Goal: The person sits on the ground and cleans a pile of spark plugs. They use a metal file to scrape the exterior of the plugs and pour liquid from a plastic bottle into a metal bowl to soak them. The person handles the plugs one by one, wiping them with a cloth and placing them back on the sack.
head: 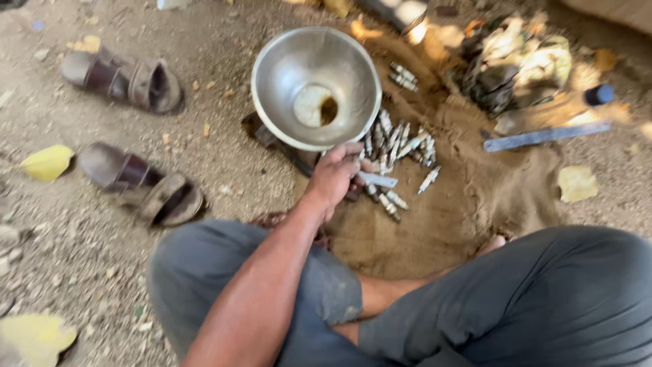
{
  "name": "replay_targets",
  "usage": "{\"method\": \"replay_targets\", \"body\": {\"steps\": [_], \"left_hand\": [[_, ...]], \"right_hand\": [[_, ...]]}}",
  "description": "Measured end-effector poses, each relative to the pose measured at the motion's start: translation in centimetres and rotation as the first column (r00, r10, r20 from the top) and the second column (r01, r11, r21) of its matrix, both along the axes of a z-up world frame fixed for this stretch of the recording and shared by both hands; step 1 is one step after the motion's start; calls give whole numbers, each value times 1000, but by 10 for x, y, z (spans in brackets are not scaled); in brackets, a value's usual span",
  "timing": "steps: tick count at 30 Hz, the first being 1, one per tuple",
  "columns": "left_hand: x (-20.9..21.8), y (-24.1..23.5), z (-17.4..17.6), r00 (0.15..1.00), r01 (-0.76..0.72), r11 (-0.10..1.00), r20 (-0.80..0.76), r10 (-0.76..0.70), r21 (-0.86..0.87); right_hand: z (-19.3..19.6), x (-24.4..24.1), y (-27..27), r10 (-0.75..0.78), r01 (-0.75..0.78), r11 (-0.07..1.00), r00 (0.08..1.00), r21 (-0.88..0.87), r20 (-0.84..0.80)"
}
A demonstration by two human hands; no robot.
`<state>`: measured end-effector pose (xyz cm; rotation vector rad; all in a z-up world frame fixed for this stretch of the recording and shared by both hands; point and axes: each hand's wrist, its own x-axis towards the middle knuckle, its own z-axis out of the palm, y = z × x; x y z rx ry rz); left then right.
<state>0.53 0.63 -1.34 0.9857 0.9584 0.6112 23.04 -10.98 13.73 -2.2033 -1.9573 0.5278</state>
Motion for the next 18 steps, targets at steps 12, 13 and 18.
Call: {"method": "replay_targets", "body": {"steps": [12,13,18], "left_hand": [[-3,8,29,992,-59,976,94,81,-212],[-3,9,32,992,-57,976,95,78,-208],[-6,11,40,984,-107,970,119,135,-219]], "right_hand": [[1,-3,63,73,-73,997,997,13,-30],[-18,-21,69,103,-105,994,993,-34,-58],[-85,-57,71,88,-86,990,996,-111,9]]}}
